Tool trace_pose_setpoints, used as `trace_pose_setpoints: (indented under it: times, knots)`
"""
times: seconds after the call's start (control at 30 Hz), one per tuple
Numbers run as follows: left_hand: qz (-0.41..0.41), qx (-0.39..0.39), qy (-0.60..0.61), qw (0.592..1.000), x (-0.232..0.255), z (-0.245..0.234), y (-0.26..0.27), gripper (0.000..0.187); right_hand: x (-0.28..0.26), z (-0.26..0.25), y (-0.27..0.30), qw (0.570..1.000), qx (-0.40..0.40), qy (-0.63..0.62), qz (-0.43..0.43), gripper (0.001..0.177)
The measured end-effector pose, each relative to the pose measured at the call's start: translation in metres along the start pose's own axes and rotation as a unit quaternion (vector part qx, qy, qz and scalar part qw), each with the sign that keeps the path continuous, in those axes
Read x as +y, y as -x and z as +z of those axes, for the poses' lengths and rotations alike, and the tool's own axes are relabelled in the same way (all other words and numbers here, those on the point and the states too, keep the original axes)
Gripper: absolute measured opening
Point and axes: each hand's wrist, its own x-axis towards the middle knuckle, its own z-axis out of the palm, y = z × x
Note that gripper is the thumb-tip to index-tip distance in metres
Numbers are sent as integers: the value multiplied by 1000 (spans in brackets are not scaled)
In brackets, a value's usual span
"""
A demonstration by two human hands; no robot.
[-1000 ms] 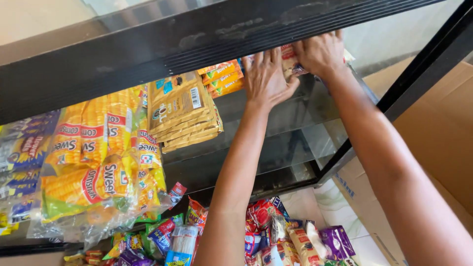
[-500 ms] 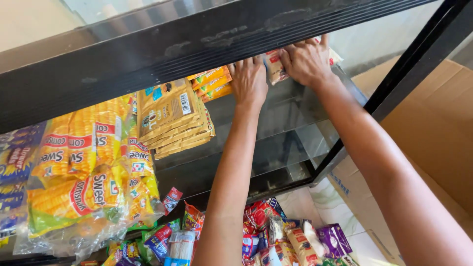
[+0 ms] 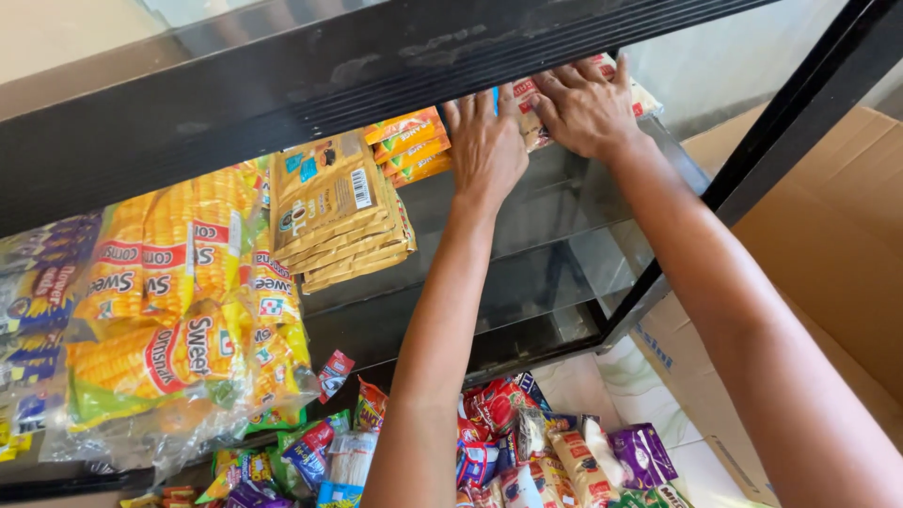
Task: Picking up various snack packages from a pile on the floor and organizing them onto display shelves.
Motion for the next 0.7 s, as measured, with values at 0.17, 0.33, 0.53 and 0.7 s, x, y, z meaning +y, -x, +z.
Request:
trace_pose_setpoints:
  times: [0.17, 0.33, 0.53, 0.7]
  knots:
    - [-17, -17, -92, 995, -11, 32, 10, 53, -12, -7, -9, 995, -79, -35, 50, 58]
    - [-40, 29, -100, 994, -9, 40, 5, 52, -9, -9, -9, 993, -97, -26, 59, 59]
    - [-54, -103, -33, 993, 8, -8, 2, 45, -18, -25, 1, 994, -64, -35, 77, 56]
    - [13, -105, -2, 994, 7, -4, 3, 60, 2, 3, -3, 990, -47, -43, 124, 52]
